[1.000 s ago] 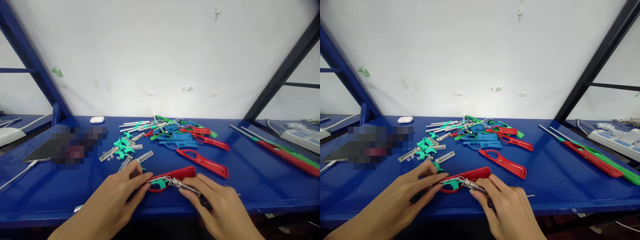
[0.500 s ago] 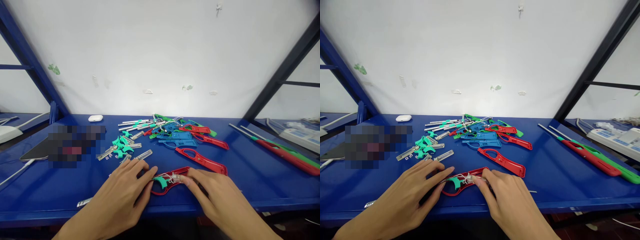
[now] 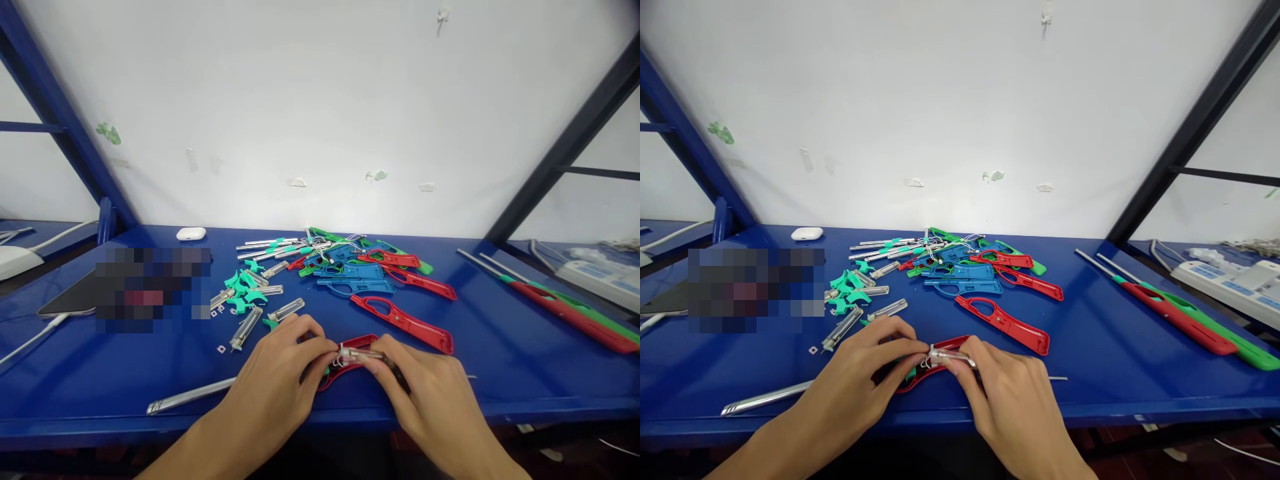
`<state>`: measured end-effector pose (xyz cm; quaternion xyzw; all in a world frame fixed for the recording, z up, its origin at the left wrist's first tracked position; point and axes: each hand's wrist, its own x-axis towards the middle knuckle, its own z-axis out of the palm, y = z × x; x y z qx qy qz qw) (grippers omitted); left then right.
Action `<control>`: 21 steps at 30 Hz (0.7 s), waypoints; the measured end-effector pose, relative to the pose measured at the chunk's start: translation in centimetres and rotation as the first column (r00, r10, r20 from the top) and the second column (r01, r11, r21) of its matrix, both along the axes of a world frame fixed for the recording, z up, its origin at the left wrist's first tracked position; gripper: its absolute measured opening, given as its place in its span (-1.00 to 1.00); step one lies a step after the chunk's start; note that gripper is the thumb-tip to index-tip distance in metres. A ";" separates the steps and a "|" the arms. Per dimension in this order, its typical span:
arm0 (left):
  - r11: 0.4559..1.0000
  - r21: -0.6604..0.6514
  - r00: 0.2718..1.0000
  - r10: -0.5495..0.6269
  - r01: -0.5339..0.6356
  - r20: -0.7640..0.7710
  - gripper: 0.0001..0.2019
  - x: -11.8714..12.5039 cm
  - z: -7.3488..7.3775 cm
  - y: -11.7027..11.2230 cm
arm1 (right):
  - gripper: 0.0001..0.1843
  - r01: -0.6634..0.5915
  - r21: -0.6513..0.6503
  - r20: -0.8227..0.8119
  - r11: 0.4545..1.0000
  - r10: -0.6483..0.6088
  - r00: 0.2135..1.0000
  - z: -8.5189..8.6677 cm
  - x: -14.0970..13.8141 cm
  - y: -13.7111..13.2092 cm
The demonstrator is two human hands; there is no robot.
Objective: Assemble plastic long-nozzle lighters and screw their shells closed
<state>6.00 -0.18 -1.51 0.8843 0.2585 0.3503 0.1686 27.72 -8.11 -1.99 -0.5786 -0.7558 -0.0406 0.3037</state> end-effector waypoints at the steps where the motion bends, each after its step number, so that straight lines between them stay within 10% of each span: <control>1: 1.000 -0.007 1.000 -0.001 0.001 0.000 -0.78 0.0 0.0 0.1 | -0.65 0.004 0.013 0.002 1.000 -0.004 1.000 0.0 0.0 0.0; 21: 0.997 0.062 0.994 0.048 -0.042 -0.096 -0.76 -0.2 0.2 0.0 | -0.70 0.171 0.204 -0.176 0.964 -0.136 0.975 0.0 0.7 -0.2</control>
